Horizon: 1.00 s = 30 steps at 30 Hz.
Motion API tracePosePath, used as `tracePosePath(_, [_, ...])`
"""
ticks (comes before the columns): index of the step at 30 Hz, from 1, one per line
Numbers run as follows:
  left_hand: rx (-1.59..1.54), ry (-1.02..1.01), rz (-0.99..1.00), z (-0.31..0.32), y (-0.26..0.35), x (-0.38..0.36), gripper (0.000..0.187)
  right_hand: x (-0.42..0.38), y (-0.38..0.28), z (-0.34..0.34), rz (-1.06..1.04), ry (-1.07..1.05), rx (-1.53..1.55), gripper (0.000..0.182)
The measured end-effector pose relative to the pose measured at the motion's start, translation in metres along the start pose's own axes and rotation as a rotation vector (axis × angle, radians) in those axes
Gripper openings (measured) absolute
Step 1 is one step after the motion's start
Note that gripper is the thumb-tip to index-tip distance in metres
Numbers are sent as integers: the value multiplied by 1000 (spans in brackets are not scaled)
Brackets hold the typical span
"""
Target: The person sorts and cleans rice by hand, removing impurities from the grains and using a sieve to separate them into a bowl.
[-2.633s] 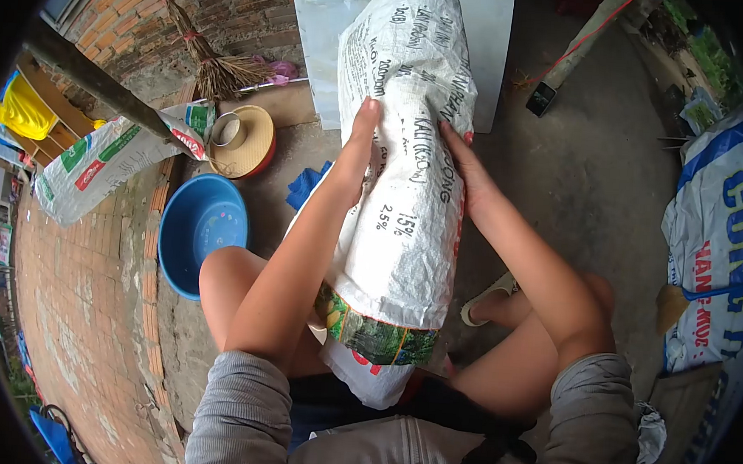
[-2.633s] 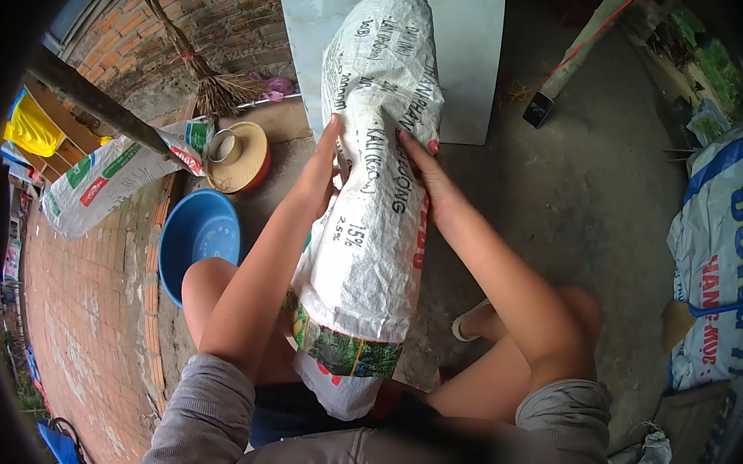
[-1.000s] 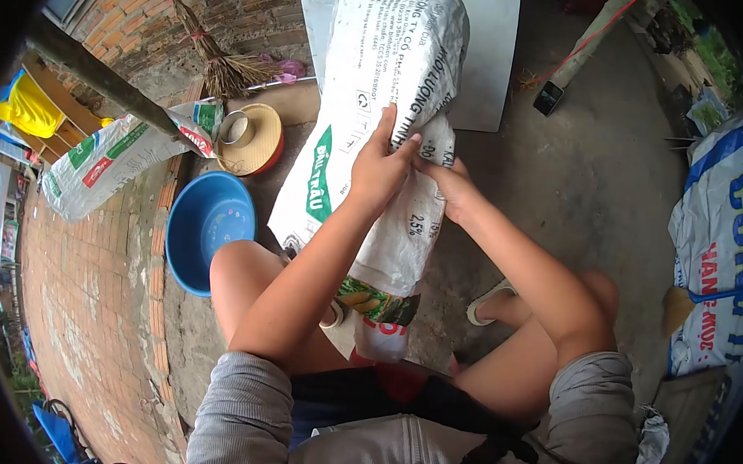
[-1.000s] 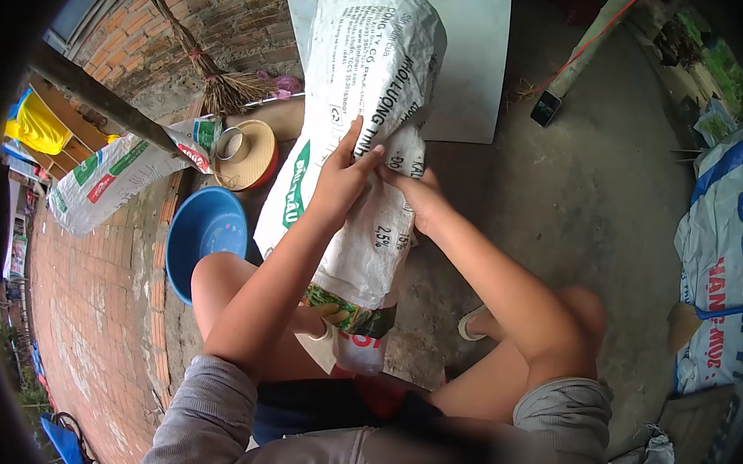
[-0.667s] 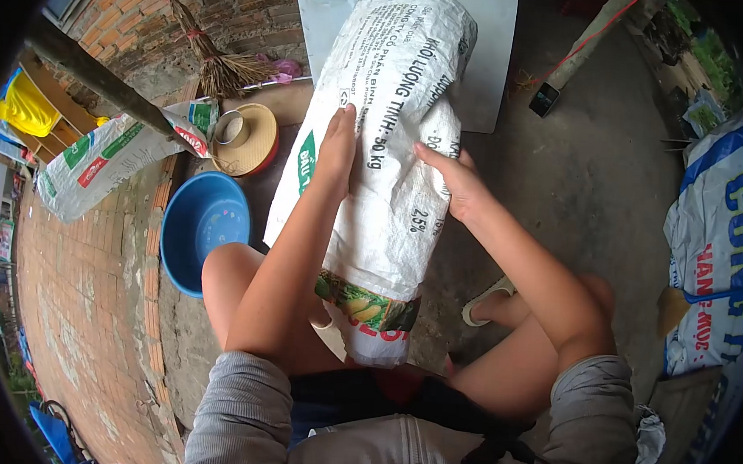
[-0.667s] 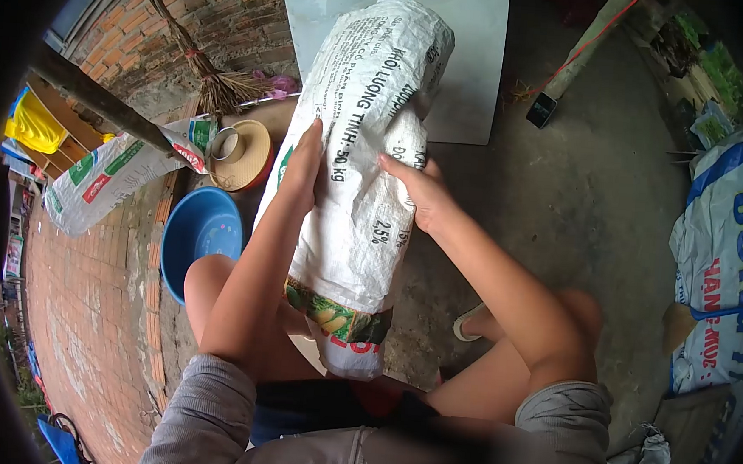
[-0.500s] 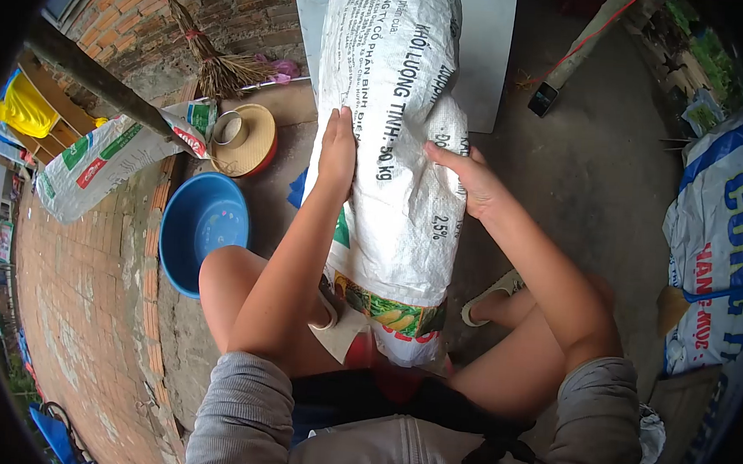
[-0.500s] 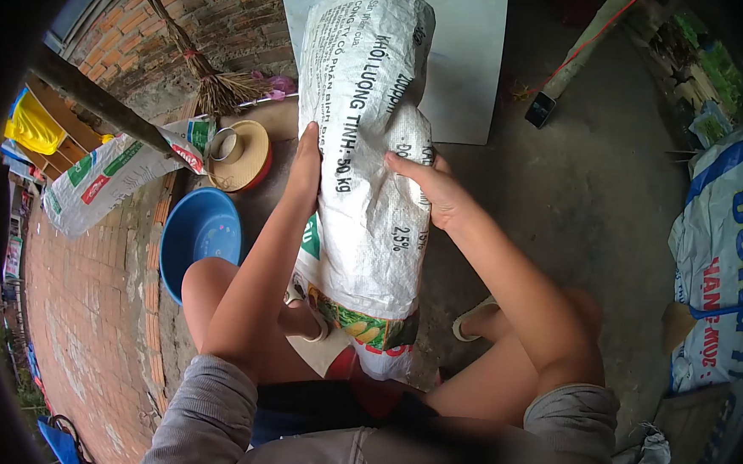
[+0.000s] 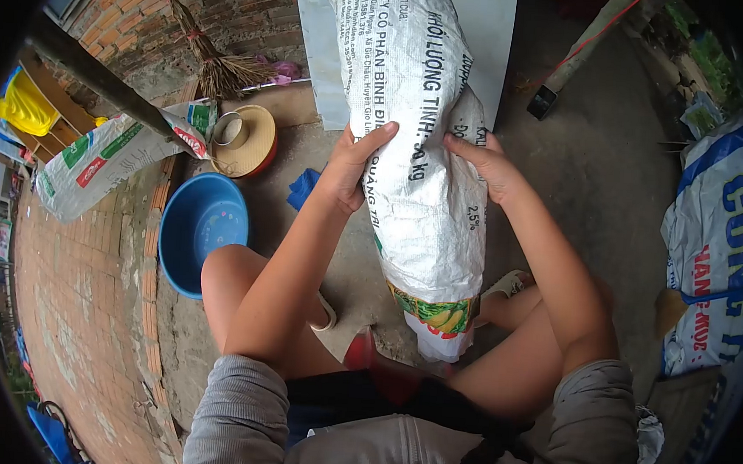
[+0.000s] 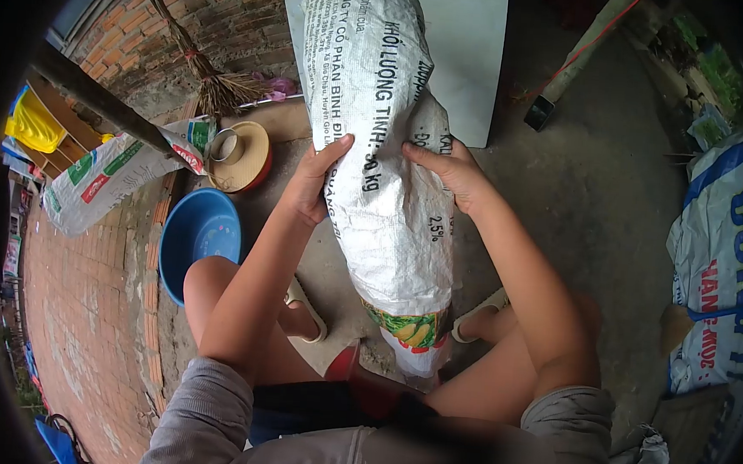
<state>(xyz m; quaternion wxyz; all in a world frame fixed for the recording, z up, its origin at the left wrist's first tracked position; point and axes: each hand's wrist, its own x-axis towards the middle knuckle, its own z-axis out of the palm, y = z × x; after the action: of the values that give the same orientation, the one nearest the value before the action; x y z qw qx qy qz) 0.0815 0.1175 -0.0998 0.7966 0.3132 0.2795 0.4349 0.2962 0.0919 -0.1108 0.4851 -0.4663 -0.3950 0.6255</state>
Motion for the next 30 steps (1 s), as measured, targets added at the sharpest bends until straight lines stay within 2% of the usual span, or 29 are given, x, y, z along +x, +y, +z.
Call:
tracePosePath(1, [-10, 8, 34, 0, -2, 0, 55, 0, -1, 1, -1, -3, 2, 60])
tracePosePath(3, [-16, 16, 68, 0, -4, -2, 54, -3, -10, 11, -132, 67, -50, 74])
tracePosePath(6, [-55, 34, 66, 0, -3, -2, 52, 3, -12, 8, -127, 87, -86, 82])
tracePosePath(10, [-103, -10, 20, -2, 5, -9, 51, 5, -7, 5, -33, -15, 11, 72])
tracePosePath(12, [86, 25, 157, 6, 15, -13, 50, 3, -4, 6, 30, -28, 100, 73])
tracePosePath(14, [178, 27, 237, 13, 20, -17, 52, 7, 8, 7, -13, 31, 128, 79])
tracePosePath(16, [448, 105, 339, 10, 21, -14, 54, 8, 12, 11, -86, 341, -308, 75])
tracePosePath(17, [477, 142, 344, 11, 18, -16, 54, 6, 14, 14, -175, 306, -336, 59])
tracePosePath(18, [478, 148, 343, 7, 13, -13, 54, 6, 16, 13, -172, 301, -335, 59])
tracePosePath(20, [735, 237, 550, 5, 6, -11, 54, 5, 18, 12, -129, 158, -262, 44])
tracePosePath(21, [897, 324, 535, 9, 6, -18, 58, 0, 15, 18, -119, 136, -182, 35])
tracePosePath(22, [1043, 346, 503, 15, 9, -25, 66, 0, 14, 15, -120, 133, -184, 35])
tracePosePath(24, [1161, 396, 480, 17, 9, -24, 75, -3, 5, 15, 0, -97, 255, 45])
tracePosePath(25, [1194, 426, 577, 12, 4, -19, 80, -8, -2, 14, 1, -211, 265, 58])
tracePosePath(26, [1192, 424, 577, 13, 6, -18, 80, -12, -8, 16, 2, -209, 264, 58])
tracePosePath(28, [1119, 447, 584, 12, 10, -18, 81, -16, -14, 21, -81, -353, 189, 72])
tracePosePath(29, [1077, 410, 538, 14, 14, -19, 75, -18, -17, 25, -73, -345, 141, 85])
tracePosePath(30, [1076, 409, 536, 12, 10, -15, 75, -17, -14, 27, -72, -343, 141, 85])
